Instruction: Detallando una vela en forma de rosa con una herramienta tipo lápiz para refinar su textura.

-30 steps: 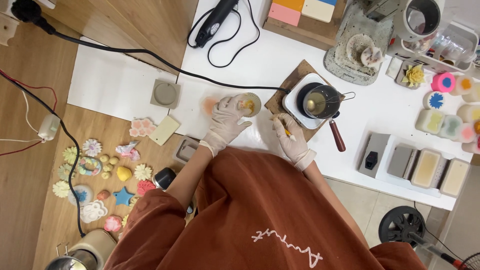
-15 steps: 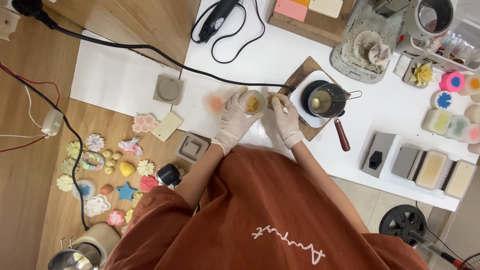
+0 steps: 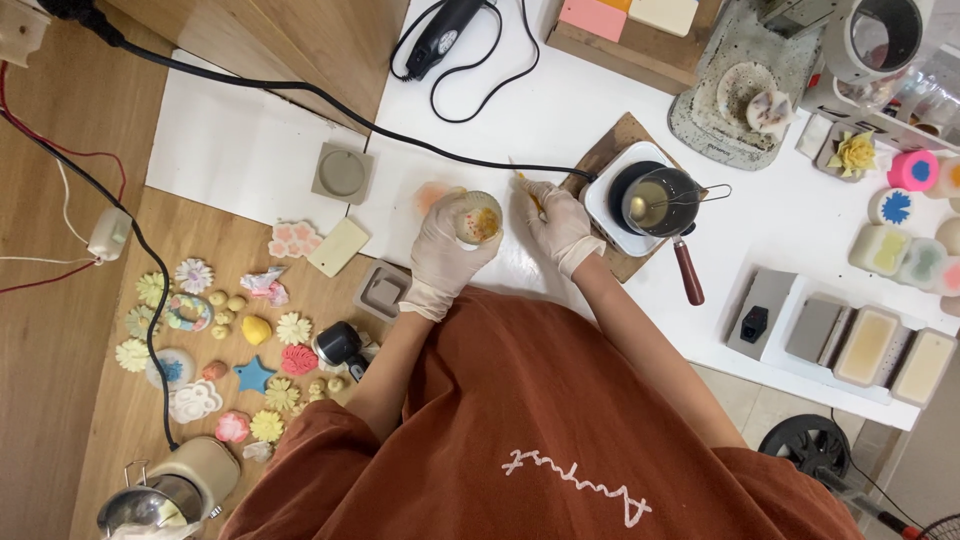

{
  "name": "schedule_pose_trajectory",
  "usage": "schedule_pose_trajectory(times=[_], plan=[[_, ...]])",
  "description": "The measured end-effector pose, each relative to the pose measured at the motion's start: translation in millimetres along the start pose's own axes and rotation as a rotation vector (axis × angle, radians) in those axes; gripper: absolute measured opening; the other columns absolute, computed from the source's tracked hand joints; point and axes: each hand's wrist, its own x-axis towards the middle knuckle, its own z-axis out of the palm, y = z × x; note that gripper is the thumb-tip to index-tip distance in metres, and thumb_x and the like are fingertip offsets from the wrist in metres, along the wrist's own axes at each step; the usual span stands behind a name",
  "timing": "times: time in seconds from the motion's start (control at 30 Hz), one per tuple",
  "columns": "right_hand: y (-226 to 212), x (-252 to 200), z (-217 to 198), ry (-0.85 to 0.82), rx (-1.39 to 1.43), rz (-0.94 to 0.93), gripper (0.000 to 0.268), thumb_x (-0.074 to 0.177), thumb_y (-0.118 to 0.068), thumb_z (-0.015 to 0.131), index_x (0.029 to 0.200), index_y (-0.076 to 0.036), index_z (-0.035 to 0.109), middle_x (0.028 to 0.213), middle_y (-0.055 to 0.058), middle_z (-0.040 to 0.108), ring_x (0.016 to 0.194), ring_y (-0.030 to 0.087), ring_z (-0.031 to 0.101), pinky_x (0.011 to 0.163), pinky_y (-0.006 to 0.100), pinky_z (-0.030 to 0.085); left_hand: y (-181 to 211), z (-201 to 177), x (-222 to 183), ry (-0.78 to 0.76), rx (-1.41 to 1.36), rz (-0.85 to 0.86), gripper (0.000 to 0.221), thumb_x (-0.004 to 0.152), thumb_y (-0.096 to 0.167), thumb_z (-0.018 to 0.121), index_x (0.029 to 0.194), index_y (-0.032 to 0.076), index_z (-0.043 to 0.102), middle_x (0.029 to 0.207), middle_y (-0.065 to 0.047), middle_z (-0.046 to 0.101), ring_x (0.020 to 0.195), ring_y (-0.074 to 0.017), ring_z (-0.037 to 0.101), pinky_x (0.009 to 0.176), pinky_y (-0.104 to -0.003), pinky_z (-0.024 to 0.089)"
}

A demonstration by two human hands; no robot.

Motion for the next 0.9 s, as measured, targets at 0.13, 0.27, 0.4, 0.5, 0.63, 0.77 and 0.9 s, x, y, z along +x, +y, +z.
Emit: schedule_pose_trajectory(times=[0.13,0.27,0.4,0.5,0.63,0.77,0.9], plan=[[-12,-11,-8,-0.185,-0.029,0.059,0.038,0.097,-0.015,0.056,0.132,-0.008,0.067,0.118,0.021,0.069,0.094,0.038,0.069,0.086,0.044,0.056,-1,-8,16,0.063,0.024,0.007,0.054,0.080,0.032,0.088,0.123,0.013,0.062,0.133,-0.012,0.062,0.122,-0.0284,0.065,0.103,-0.036,0.054],[-19,-35,-16,-0.288,-0.063,-0.085,0.036,0.097,-0.018,0.059,0.132,-0.015,0.068,0.124,0.014,0.070,0.088,0.036,0.069,0.077,0.043,0.057,-2,-17,43,0.037,0.082,0.036,0.057,0.079,0.032,0.089,0.124,0.012,0.061,0.134,-0.013,0.061,0.120,-0.0289,0.064,0.101,-0.036,0.054],[-11,-61,-22,-0.314,0.042,-0.218,0.034,0.096,-0.020,0.061,0.128,-0.015,0.071,0.124,0.012,0.071,0.092,0.035,0.069,0.076,0.042,0.056,-13,-10,64,-0.088,0.102,0.089,0.057,0.077,0.030,0.090,0.122,0.012,0.060,0.136,-0.013,0.059,0.120,-0.0308,0.062,0.102,-0.037,0.051],[7,-75,-10,-0.292,0.095,-0.314,0.030,0.097,-0.019,0.065,0.125,-0.012,0.072,0.123,0.012,0.073,0.092,0.031,0.070,0.078,0.037,0.056,-20,8,67,-0.193,0.099,0.088,0.055,0.076,0.028,0.089,0.119,0.010,0.059,0.135,-0.012,0.059,0.120,-0.0305,0.061,0.102,-0.036,0.051],[11,-83,4,-0.442,0.363,0.148,0.034,0.099,-0.018,0.062,0.133,-0.013,0.069,0.107,0.007,0.075,0.081,0.015,0.068,0.075,0.028,0.056,-33,39,62,-0.240,0.080,0.065,0.056,0.075,0.025,0.088,0.119,0.009,0.057,0.136,-0.010,0.058,0.122,-0.0300,0.061,0.103,-0.035,0.051],[35,-95,30,-0.349,0.717,0.328,0.033,0.104,-0.015,0.059,0.135,-0.008,0.069,0.105,0.002,0.073,0.082,0.007,0.058,0.077,0.022,0.053,-36,56,59,-0.243,0.045,0.049,0.054,0.076,0.022,0.087,0.119,0.008,0.058,0.144,-0.013,0.052,0.128,-0.0313,0.056,0.106,-0.035,0.048],[35,-101,40,-0.307,0.971,0.437,0.032,0.103,-0.012,0.055,0.133,-0.005,0.066,0.112,-0.001,0.073,0.086,0.006,0.057,0.079,0.020,0.052,-24,51,52,-0.189,-0.008,0.038,0.066,0.073,0.023,0.088,0.126,0.003,0.054,0.147,-0.016,0.048,0.131,-0.0321,0.053,0.108,-0.036,0.046]])
